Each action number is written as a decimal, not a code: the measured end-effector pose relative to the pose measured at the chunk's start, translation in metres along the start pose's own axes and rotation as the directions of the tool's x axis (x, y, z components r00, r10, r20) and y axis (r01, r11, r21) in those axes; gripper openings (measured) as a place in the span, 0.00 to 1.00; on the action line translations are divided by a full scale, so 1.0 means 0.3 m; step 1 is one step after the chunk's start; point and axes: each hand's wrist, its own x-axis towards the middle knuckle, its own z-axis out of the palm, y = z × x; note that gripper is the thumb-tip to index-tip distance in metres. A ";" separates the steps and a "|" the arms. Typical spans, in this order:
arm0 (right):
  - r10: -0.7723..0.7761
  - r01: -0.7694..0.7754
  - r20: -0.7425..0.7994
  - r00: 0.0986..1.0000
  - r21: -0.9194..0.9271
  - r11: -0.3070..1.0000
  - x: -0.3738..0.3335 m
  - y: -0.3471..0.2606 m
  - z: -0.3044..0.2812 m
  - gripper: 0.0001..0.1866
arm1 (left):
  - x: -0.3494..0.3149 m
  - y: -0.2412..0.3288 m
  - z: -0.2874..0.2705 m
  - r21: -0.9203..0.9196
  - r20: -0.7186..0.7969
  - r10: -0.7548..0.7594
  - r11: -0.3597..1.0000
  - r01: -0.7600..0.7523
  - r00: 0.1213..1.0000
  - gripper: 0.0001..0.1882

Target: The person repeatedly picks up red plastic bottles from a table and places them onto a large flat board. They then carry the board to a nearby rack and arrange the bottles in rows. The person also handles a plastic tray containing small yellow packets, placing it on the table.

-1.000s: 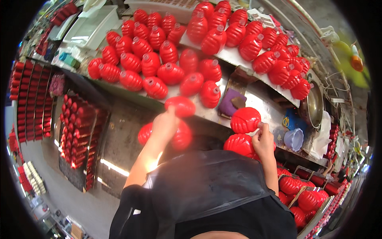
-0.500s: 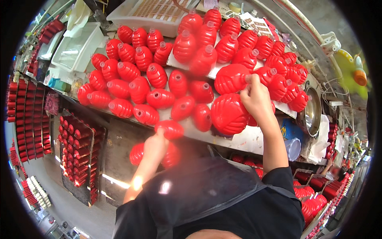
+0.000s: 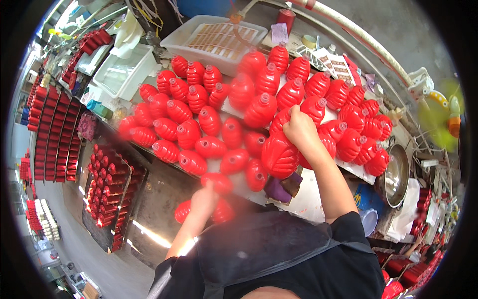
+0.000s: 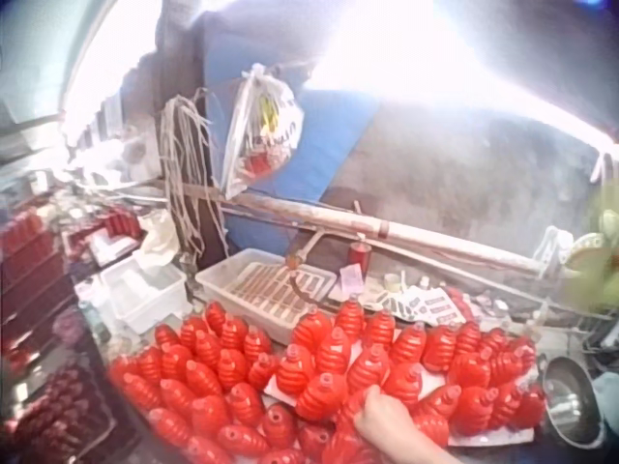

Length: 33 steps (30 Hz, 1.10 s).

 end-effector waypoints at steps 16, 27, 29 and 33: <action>0.139 -0.141 -0.064 0.988 -0.030 0.990 0.009 0.016 0.024 0.15 | -0.034 -0.050 0.040 0.020 -0.111 0.191 0.982 -0.190 0.975 0.14; 0.240 -0.240 0.007 0.971 -0.019 0.971 -0.053 -0.035 -0.024 0.29 | -0.021 -0.080 0.022 0.021 -0.052 0.277 0.961 -0.276 0.960 0.15; 0.245 -0.244 0.004 0.970 -0.031 0.969 -0.056 -0.040 -0.026 0.28 | -0.020 -0.083 0.019 0.012 -0.042 0.269 0.963 -0.269 0.962 0.15; 0.193 -0.196 -0.047 0.980 -0.095 0.976 -0.057 -0.053 -0.034 0.28 | -0.015 -0.092 0.017 0.032 0.005 0.290 0.957 -0.290 0.957 0.15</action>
